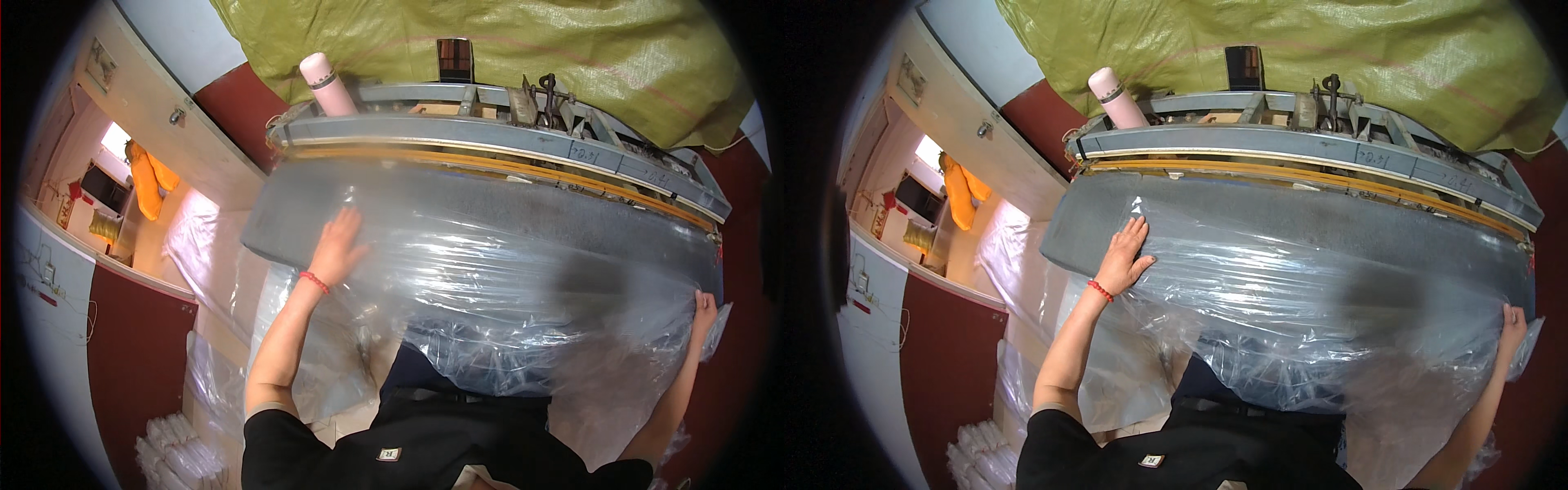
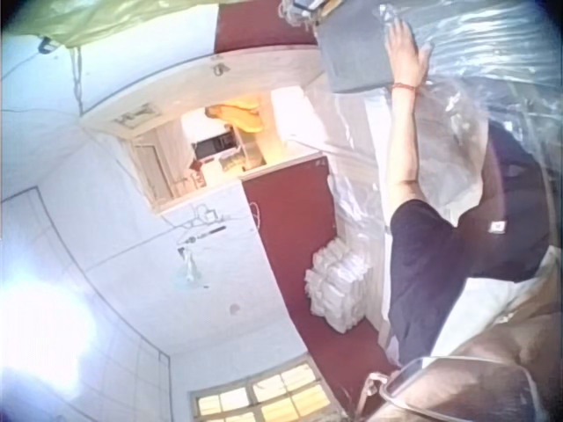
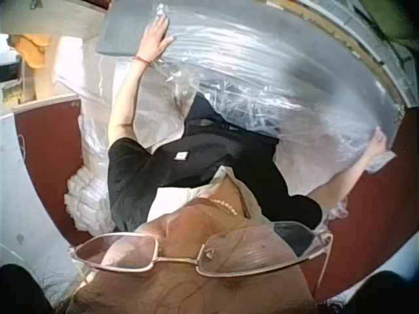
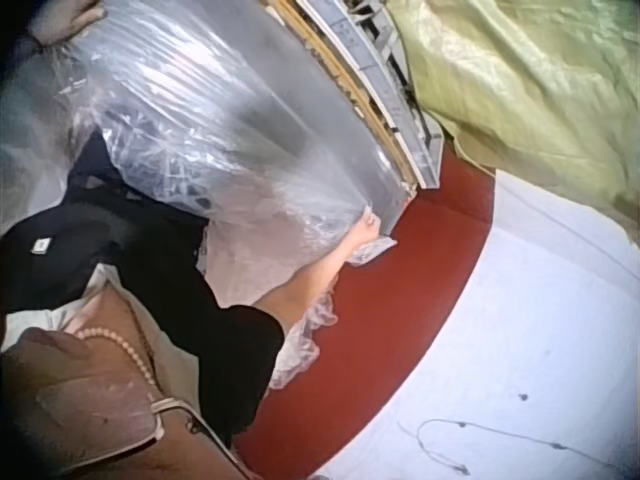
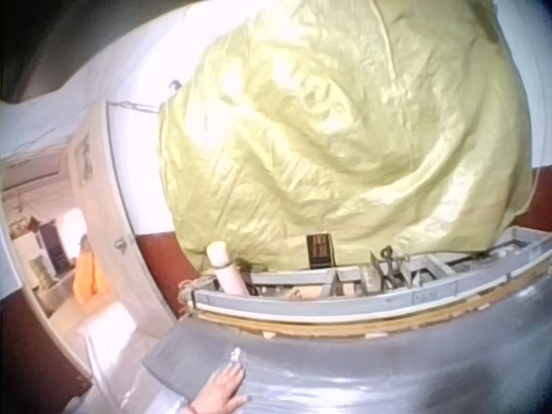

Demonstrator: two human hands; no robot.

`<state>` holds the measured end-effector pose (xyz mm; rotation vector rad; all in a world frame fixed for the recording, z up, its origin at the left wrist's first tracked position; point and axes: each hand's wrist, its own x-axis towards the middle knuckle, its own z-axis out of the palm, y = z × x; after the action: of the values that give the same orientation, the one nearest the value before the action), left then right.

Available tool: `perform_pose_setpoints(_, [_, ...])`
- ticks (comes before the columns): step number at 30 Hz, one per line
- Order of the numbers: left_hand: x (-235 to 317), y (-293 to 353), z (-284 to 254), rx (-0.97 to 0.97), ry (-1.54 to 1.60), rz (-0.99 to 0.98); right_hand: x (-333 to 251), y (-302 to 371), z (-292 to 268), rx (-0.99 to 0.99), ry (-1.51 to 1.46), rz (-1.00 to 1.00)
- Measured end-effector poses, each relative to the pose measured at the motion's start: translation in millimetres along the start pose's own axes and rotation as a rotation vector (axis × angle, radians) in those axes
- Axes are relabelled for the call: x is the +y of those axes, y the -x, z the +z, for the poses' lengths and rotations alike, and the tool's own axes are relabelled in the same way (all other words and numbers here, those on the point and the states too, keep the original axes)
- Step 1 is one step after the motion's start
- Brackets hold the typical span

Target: Operating a heat sealing machine to seal or package plastic bags.

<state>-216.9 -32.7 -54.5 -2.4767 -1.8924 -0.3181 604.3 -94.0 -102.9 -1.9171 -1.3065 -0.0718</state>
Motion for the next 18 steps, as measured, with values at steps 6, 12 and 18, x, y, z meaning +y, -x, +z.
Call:
perform_pose_setpoints(6, [2,-4,-7,0.123,0.166,0.066,40,44,-56,-0.014,-0.076,0.096])
perform_pose_setpoints(12, [4,-45,14,0.462,0.167,-0.234,78,64,-77,0.057,-0.191,0.196])
perform_pose_setpoints(18, [8,-51,16,0.449,0.065,-0.274,74,43,-73,0.043,-0.274,0.156])
